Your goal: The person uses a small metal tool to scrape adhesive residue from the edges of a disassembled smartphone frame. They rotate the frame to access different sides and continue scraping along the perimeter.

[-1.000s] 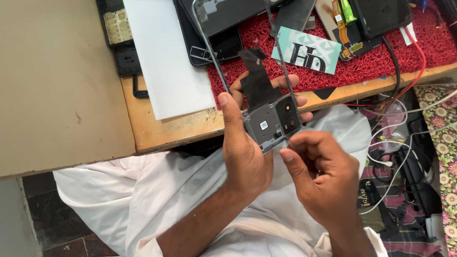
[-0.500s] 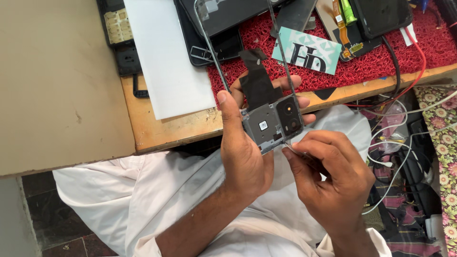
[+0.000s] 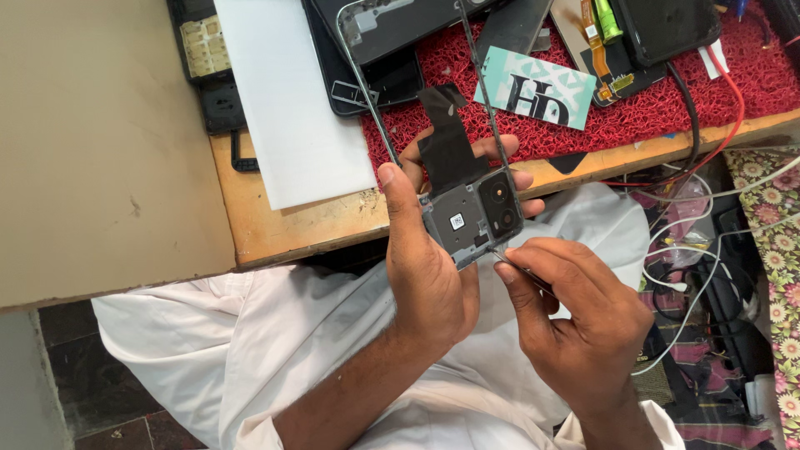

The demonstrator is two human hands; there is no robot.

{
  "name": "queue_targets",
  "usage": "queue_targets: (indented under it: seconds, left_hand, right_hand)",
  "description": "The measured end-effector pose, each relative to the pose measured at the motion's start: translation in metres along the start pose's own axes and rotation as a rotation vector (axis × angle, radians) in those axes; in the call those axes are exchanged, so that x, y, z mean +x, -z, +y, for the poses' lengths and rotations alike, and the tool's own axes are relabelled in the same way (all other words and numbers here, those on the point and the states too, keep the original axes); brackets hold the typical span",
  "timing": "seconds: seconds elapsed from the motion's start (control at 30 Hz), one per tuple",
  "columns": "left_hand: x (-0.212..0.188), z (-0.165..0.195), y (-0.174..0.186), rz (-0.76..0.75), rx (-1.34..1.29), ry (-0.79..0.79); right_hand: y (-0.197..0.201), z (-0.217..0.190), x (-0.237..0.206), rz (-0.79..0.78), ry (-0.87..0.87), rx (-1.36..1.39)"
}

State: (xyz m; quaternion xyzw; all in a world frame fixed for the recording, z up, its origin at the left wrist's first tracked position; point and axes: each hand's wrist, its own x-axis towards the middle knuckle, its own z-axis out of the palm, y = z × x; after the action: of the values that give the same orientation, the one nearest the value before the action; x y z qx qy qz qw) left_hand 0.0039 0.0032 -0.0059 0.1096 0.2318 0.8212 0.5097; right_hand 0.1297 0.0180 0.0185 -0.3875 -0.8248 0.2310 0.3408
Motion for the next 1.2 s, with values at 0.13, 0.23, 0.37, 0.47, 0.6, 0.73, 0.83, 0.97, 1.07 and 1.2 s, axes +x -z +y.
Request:
queue_targets:
  seconds: [0.13,0.23,0.37,0.47,0.6,0.73,0.83,0.97,1.07,1.2]
  left_hand:
    - [0.0013,0.0001,0.0002,-0.002,-0.004,-0.001]
    - [0.0006,0.0003,0.0002,-0.001,-0.013,0.013]
    - [0.0004,-0.0004,0.0011,-0.010,-0.016,0.013]
    - [0.0002,-0.0013,0.0024,-0.014,-0.015,0.014]
    - [-0.0006,-0.0021,0.0026,-0.024,-0.021,0.010]
    - [-0.0017,-0.0015,0.0017,-0.049,0.006,0.003]
    - [-0.0028,-0.0003,0.0017,-0.036,0.025,0.017]
    - [-0.0013,-0.0014,0.0021,-0.059,0.020,0.006]
    - [-0.0009,-0.0022,0.0026,-0.066,0.012,0.000]
    - [-0.0013,-0.0018,0.0019,-0.062,0.010,-0.015]
  right_hand:
    - [0.0001,0.0009,-0.0001,-0.021,0.012,0.017]
    - [0.0000,0.0015,-0.0001,-0.050,-0.020,0.025]
    - [-0.0013,0.0019,0.0006,-0.081,-0.070,0.049]
    - [-0.0015,0.0018,0.0019,-0.089,-0.068,0.036]
    - [-0.0013,0.0015,0.0039,-0.085,-0.071,0.022]
    - [0.0003,0.0025,0.0053,-0.120,-0.077,0.037]
    - [0.0006,0.0042,0.0051,-0.166,-0.106,0.052]
    - [-0.0022,0.0047,0.0022,-0.144,-0.209,0.111]
    - [-0.0044,0.0043,0.0005,-0.102,-0.241,0.116]
    - [-0.0043,0.0042,0.0004,-0.060,-0.138,0.068]
